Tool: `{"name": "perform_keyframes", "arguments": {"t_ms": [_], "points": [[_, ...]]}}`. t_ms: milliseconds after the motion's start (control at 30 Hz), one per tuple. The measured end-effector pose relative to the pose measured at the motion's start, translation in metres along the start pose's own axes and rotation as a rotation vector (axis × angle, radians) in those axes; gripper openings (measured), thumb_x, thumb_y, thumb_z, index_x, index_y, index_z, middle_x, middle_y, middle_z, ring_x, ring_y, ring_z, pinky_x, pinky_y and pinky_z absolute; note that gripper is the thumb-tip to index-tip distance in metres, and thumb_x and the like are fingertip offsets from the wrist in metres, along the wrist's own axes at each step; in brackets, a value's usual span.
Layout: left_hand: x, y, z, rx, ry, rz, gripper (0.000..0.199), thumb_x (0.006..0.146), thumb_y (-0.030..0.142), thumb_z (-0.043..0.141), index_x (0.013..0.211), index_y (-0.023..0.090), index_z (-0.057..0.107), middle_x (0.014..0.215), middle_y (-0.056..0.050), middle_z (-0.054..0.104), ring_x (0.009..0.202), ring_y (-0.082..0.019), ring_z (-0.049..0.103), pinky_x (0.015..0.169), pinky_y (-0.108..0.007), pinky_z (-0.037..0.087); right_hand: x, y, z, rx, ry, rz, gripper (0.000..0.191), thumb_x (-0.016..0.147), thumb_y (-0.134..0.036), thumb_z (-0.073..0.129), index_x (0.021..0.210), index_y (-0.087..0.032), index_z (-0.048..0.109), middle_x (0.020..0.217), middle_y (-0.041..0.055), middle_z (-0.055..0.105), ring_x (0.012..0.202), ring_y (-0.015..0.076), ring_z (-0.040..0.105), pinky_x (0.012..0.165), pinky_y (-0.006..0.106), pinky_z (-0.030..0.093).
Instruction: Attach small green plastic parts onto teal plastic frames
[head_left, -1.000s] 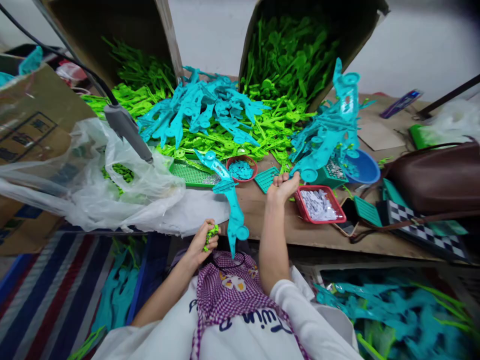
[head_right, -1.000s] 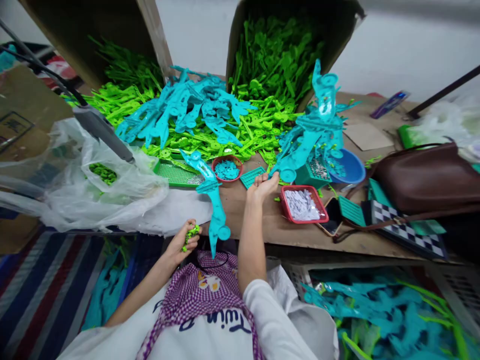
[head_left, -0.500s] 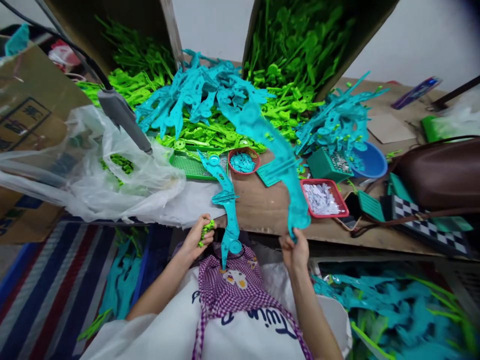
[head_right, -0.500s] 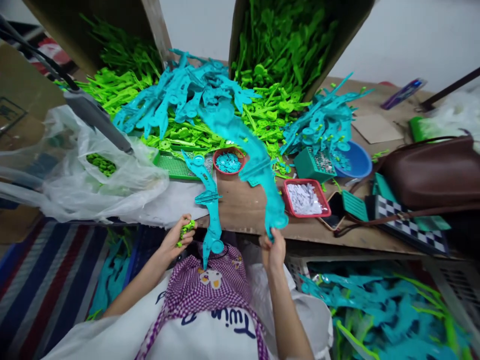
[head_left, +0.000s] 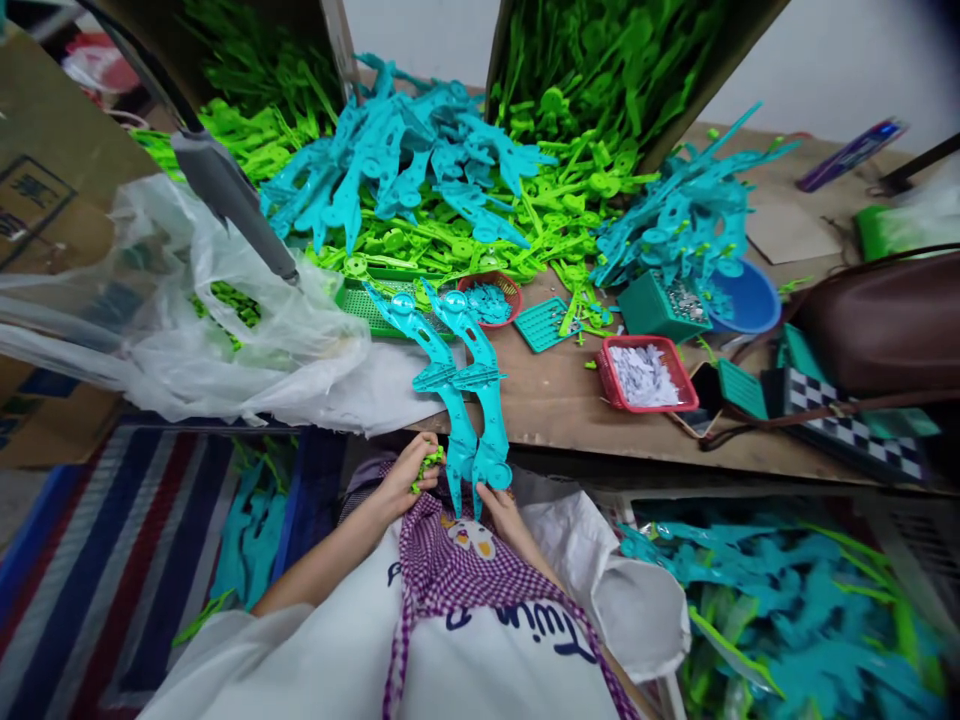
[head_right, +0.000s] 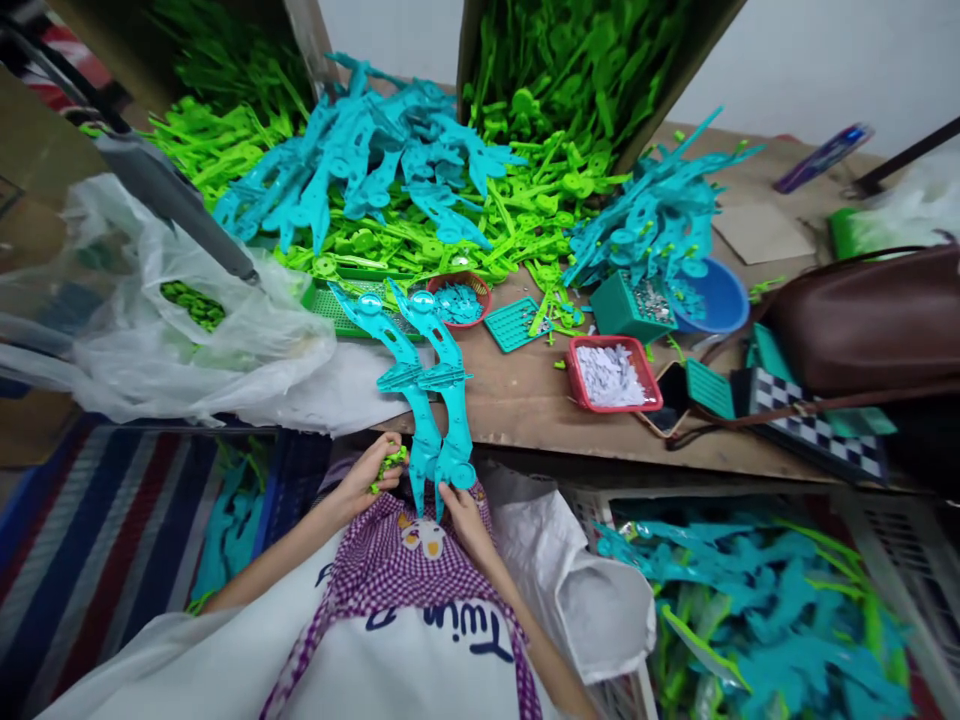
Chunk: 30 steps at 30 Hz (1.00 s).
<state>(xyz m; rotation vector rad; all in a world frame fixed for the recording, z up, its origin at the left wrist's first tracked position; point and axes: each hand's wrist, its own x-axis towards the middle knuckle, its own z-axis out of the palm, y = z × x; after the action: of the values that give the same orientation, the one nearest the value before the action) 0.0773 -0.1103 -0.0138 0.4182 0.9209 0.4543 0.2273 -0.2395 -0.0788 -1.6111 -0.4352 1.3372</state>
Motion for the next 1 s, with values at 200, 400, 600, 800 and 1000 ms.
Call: {"name": "perform_keyframes", "arguments": {"t_ms": [200, 400, 600, 800, 1000], "points": [[0.009, 0.002, 0.003, 0.049, -0.051, -0.025, 0.031, 0.069, 0.028, 0.065, 0.088, 0.023, 0.041, 0.066, 0.005, 0.053, 0.037, -0.001, 0.030, 0.036, -0.011, 0.011, 0.004, -0.007, 0.000, -0.013, 0.008, -0.014, 0.055, 0.058, -0.067, 0.077, 0.091, -0.022, 0.075, 0.106, 0.0084, 0.074, 0.110, 0.0289, 0.062, 0.105, 0.046, 0.043], [0.014, 0.016, 0.027, 0.099, -0.172, -0.073, 0.028, 0.070, 0.025, 0.064, 0.087, 0.022, 0.041, 0.065, 0.004, 0.054, 0.037, -0.001, 0.030, 0.036, -0.010, 0.011, -0.007, -0.043, -0.026, -0.043, 0.091, -0.053, 0.042, 0.057, -0.054, 0.082, 0.082, -0.020, 0.075, 0.094, 0.0063, 0.075, 0.103, 0.0286, 0.066, 0.097, 0.043, 0.049], [0.031, 0.021, 0.057, 0.109, -0.250, -0.080, 0.030, 0.069, 0.026, 0.065, 0.086, 0.022, 0.041, 0.066, 0.004, 0.055, 0.037, 0.000, 0.029, 0.036, -0.009, 0.012, 0.001, -0.074, -0.050, 0.233, 0.050, -0.025, 0.039, 0.055, -0.042, 0.087, 0.084, -0.022, 0.073, 0.091, 0.0047, 0.076, 0.087, 0.0240, 0.071, 0.087, 0.039, 0.055], [0.016, 0.030, 0.058, 0.137, -0.352, -0.064, 0.026, 0.072, 0.024, 0.063, 0.087, 0.022, 0.041, 0.069, 0.004, 0.056, 0.037, -0.001, 0.030, 0.034, -0.008, 0.016, 0.011, -0.086, -0.125, 0.198, 0.072, 0.017, 0.040, 0.047, -0.035, 0.090, 0.081, -0.023, 0.071, 0.083, 0.0040, 0.077, 0.090, 0.0266, 0.072, 0.088, 0.041, 0.056], [-0.023, 0.059, 0.012, 0.096, -0.201, 0.063, 0.029, 0.072, 0.023, 0.066, 0.087, 0.022, 0.041, 0.072, 0.003, 0.059, 0.036, 0.000, 0.030, 0.033, -0.007, 0.018, 0.023, -0.122, -0.182, -0.041, -0.004, 0.114, 0.040, 0.045, -0.031, 0.087, 0.080, -0.022, 0.070, 0.084, 0.0052, 0.077, 0.089, 0.0281, 0.072, 0.088, 0.042, 0.055]]}}
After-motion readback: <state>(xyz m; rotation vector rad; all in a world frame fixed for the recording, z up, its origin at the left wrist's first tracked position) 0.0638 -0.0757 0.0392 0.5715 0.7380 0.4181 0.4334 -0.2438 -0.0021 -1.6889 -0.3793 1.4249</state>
